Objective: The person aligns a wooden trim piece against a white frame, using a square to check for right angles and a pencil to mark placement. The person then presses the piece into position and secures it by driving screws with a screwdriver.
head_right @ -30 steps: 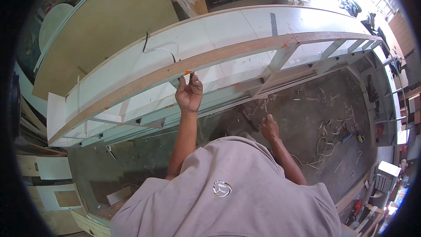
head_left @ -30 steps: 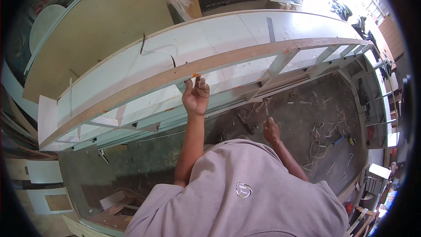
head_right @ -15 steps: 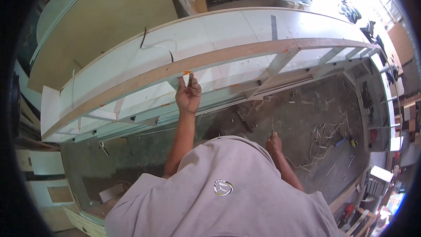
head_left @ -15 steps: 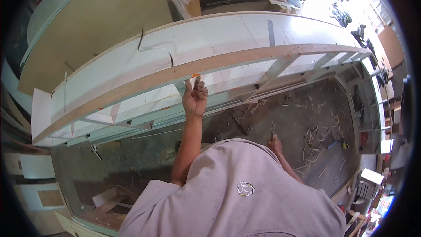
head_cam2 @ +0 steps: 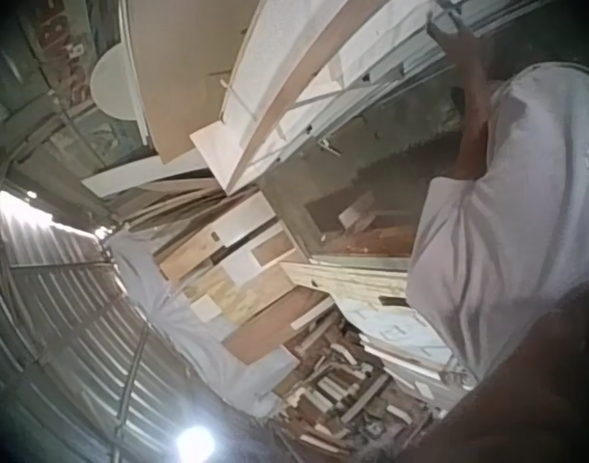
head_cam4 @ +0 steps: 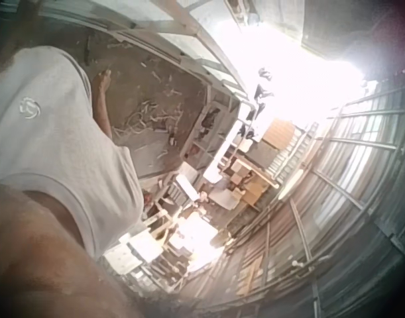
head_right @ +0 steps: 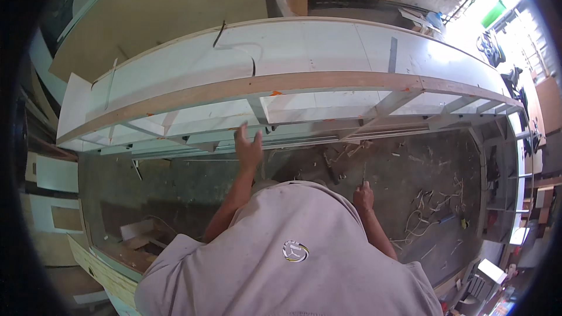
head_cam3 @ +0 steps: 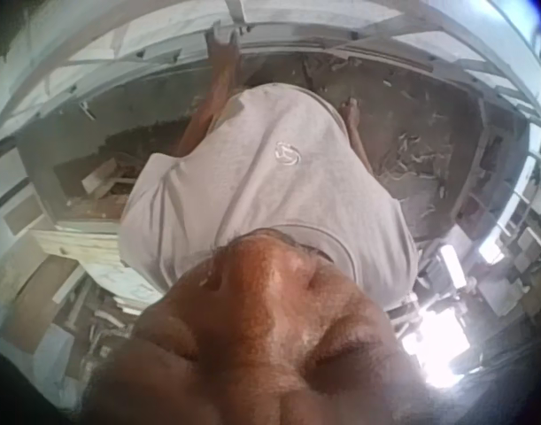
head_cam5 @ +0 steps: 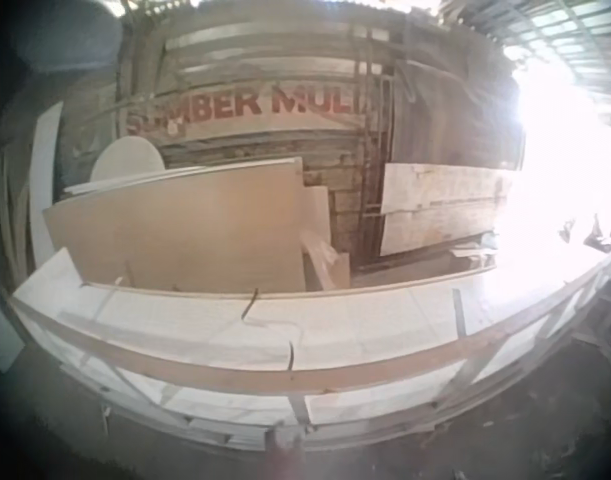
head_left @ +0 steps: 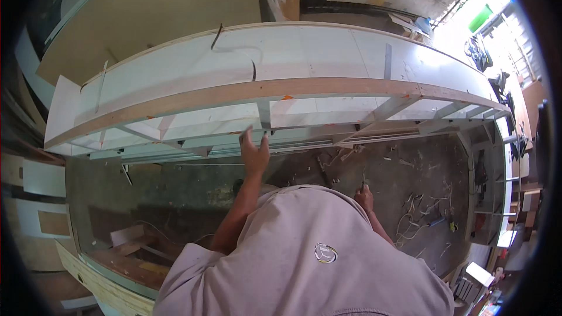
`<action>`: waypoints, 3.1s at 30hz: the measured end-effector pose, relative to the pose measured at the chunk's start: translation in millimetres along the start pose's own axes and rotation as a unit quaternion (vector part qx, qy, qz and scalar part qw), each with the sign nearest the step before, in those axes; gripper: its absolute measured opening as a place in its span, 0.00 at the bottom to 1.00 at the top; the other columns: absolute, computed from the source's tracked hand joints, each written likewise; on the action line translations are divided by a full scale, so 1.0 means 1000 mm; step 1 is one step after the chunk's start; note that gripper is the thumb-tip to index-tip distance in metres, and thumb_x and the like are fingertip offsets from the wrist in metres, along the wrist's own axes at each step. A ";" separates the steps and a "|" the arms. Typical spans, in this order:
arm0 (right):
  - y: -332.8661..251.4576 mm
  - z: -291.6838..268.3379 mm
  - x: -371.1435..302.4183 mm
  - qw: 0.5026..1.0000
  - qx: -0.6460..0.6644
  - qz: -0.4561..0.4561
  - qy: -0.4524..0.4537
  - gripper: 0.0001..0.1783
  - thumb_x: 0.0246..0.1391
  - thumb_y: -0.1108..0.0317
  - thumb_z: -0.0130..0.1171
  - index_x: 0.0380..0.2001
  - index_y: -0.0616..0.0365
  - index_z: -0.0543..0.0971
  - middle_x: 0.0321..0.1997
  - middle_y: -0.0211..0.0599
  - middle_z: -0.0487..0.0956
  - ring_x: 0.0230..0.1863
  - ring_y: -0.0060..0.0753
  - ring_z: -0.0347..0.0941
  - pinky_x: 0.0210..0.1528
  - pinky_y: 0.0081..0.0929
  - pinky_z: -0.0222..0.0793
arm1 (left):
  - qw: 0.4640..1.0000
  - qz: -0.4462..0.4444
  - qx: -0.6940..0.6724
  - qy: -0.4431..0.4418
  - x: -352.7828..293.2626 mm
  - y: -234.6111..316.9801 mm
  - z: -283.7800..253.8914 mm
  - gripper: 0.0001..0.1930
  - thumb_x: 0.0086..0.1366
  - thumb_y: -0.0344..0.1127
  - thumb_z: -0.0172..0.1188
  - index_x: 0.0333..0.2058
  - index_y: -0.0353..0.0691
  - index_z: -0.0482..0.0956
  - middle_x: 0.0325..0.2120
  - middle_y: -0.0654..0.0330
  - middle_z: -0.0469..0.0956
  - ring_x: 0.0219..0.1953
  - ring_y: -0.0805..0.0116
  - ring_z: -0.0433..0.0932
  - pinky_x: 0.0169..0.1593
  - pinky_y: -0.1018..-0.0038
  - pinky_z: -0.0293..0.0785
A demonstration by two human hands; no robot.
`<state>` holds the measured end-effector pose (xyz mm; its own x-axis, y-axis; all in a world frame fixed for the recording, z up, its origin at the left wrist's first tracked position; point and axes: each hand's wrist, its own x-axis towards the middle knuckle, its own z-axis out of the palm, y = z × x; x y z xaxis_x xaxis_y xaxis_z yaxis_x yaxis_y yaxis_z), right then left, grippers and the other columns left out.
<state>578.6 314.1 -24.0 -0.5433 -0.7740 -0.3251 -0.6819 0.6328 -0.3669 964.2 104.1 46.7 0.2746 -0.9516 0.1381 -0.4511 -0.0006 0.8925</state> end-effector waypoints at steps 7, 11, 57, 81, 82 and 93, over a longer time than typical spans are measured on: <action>-0.076 0.009 0.010 0.997 0.018 -0.069 0.023 0.14 0.64 0.58 0.49 0.39 0.59 0.71 0.32 0.66 0.79 0.39 0.72 0.75 0.40 0.62 0.68 | 0.982 0.077 -0.168 -0.048 0.038 0.052 0.001 0.36 0.66 0.38 0.60 0.65 0.25 0.55 0.59 0.37 0.65 0.62 0.41 0.66 0.66 0.59 0.61; -0.114 0.011 -0.002 0.994 0.039 -0.095 0.049 0.14 0.66 0.57 0.48 0.38 0.57 0.70 0.31 0.65 0.79 0.37 0.73 0.74 0.38 0.63 0.67 | 0.981 0.045 -0.146 -0.119 0.030 0.050 -0.026 0.36 0.65 0.35 0.62 0.67 0.31 0.55 0.61 0.42 0.62 0.62 0.44 0.67 0.58 0.60 0.70; -0.423 0.046 -0.081 0.964 -0.087 -0.226 0.110 0.15 0.68 0.60 0.43 0.37 0.60 0.73 0.33 0.55 0.81 0.36 0.63 0.79 0.41 0.57 0.73 | 0.719 -0.187 -0.600 -0.295 0.189 0.034 -0.030 0.29 0.70 0.67 0.47 0.34 0.45 0.79 0.28 0.59 0.78 0.32 0.66 0.77 0.39 0.70 0.74; -0.436 0.068 -0.031 0.940 0.058 -0.307 0.137 0.10 0.64 0.64 0.52 0.35 0.60 0.72 0.23 0.56 0.77 0.28 0.64 0.76 0.29 0.58 0.68 | 0.765 -0.253 -0.506 -0.307 0.232 0.067 0.016 0.32 0.67 0.65 0.54 0.12 0.54 0.58 0.07 0.70 0.55 0.10 0.75 0.55 0.19 0.76 0.54; -0.429 0.075 -0.038 0.941 0.060 -0.307 0.133 0.10 0.64 0.64 0.52 0.35 0.60 0.72 0.23 0.56 0.77 0.28 0.64 0.76 0.29 0.58 0.68 | 0.761 -0.252 -0.515 -0.302 0.234 0.057 0.020 0.32 0.67 0.66 0.55 0.12 0.54 0.57 0.07 0.70 0.55 0.11 0.75 0.54 0.19 0.75 0.52; -0.424 0.090 -0.019 0.941 0.068 -0.305 0.129 0.09 0.64 0.64 0.52 0.33 0.59 0.71 0.23 0.56 0.77 0.27 0.63 0.76 0.29 0.57 0.69 | 0.796 -0.235 -0.500 -0.249 0.230 0.067 0.028 0.34 0.69 0.64 0.51 0.11 0.52 0.55 0.05 0.70 0.52 0.09 0.76 0.49 0.17 0.73 0.47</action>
<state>922.1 62.7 59.8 -0.1843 -0.9626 0.1987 -0.8458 0.0523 -0.5309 973.5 -122.9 126.2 -0.2690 -0.9225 -0.2768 0.5706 -0.3841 0.7258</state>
